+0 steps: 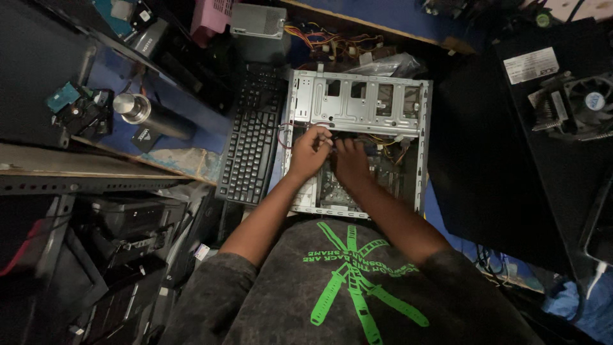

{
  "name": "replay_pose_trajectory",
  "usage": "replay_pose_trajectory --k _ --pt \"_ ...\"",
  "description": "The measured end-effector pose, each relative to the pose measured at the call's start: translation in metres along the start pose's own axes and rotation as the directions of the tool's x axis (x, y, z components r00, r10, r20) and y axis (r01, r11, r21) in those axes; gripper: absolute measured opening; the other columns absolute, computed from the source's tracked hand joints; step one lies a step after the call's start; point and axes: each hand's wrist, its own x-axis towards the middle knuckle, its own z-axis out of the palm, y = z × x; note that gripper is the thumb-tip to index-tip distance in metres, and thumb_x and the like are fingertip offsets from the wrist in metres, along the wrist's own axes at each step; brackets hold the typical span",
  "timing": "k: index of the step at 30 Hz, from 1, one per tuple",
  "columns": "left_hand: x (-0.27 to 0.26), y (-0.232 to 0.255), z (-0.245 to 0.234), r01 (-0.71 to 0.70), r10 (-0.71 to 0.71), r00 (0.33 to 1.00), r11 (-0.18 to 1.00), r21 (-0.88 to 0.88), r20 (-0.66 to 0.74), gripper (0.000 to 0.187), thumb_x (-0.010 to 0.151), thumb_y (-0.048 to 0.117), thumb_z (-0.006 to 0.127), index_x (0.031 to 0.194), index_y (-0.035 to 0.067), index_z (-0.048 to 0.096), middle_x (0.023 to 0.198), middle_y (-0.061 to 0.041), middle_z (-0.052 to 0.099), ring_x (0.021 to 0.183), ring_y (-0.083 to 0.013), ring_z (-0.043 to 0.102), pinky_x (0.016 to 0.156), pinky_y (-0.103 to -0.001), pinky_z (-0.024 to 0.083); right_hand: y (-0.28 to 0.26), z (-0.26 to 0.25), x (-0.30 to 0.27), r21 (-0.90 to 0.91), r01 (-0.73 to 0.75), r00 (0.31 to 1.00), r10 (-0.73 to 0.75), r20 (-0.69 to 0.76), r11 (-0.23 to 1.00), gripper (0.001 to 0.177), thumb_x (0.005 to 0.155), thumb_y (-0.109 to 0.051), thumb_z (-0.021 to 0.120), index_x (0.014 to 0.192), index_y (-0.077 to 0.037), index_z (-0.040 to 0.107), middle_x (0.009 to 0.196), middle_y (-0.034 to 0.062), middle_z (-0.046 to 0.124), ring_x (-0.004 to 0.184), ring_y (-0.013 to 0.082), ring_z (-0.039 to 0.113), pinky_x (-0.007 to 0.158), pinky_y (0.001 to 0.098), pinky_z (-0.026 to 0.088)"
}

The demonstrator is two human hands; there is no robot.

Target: The person works inside an open desktop computer case, manipulating internal components and wires with their hands. They then use a yellow screwdriver to tighten screws on the front panel of the case.

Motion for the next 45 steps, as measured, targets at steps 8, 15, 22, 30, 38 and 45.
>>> replay_pose_trajectory --k 8,15,22,30,38,45 --pt "0.001 -0.009 -0.003 0.012 -0.011 1.0 0.998 -0.056 0.009 0.019 0.094 -0.004 0.062 0.111 0.003 0.062 0.093 0.0 0.065 0.083 -0.0049 0.063 0.072 -0.02 0.053 0.002 -0.039 0.0 0.024 -0.053 0.995 0.051 0.088 0.998 0.036 0.082 -0.031 0.065 0.112 -0.011 0.073 0.124 0.0135 0.06 0.12 0.0344 0.05 0.095 0.0517 0.04" --pt "0.0 -0.008 -0.001 -0.019 0.02 1.0 0.998 0.062 -0.019 0.017 0.094 -0.001 0.067 0.11 0.004 0.064 0.09 0.0 0.065 0.078 -0.0041 0.06 0.068 -0.02 0.05 0.04 -0.02 -0.031 0.343 -0.531 0.837 0.414 0.358 0.775 0.031 0.09 -0.024 0.064 0.113 -0.005 0.072 0.111 0.0218 0.069 0.101 0.0381 0.068 0.092 0.0495 0.055" --pt "-0.006 0.015 0.003 -0.082 0.062 0.995 0.959 0.271 0.083 0.019 0.094 0.009 0.068 0.112 0.006 0.065 0.095 -0.007 0.069 0.076 -0.0142 0.064 0.068 -0.028 0.051 0.065 0.065 -0.062 0.365 -0.432 0.901 0.411 0.138 0.825 0.029 0.086 -0.022 0.068 0.106 -0.002 0.072 0.106 0.0234 0.072 0.103 0.0394 0.07 0.093 0.0492 0.057" --pt "-0.011 0.038 0.012 -0.198 0.112 0.975 0.835 0.514 0.193 0.026 0.089 0.019 0.066 0.114 0.011 0.064 0.112 -0.012 0.072 0.097 -0.0325 0.072 0.081 -0.041 0.058 0.07 0.056 -0.063 0.666 -0.64 0.738 0.547 0.394 0.383 0.07 0.076 -0.016 0.07 0.142 0.0 0.05 0.108 0.0273 0.072 0.098 0.0431 0.07 0.085 0.0511 0.056" --pt "-0.009 0.046 0.012 -0.138 0.037 0.98 0.834 0.534 0.196 0.028 0.086 0.019 0.066 0.114 0.012 0.063 0.109 -0.013 0.072 0.09 -0.0331 0.072 0.075 -0.043 0.057 0.082 0.1 -0.058 0.833 -0.54 0.77 0.47 0.431 0.12 0.073 0.075 -0.014 0.074 0.141 0.001 0.05 0.109 0.0184 0.072 0.094 0.031 0.071 0.08 0.0422 0.057" --pt "-0.007 0.047 0.014 -0.111 0.014 0.983 0.842 0.527 0.185 0.027 0.087 0.019 0.066 0.113 0.012 0.064 0.106 -0.013 0.073 0.089 -0.0328 0.073 0.076 -0.043 0.057 0.081 0.102 -0.055 0.726 -0.687 0.624 0.488 0.61 -0.029 0.064 0.071 -0.007 0.079 0.13 0.006 0.058 0.1 0.0214 0.072 0.08 0.032 0.067 0.069 0.0441 0.056"
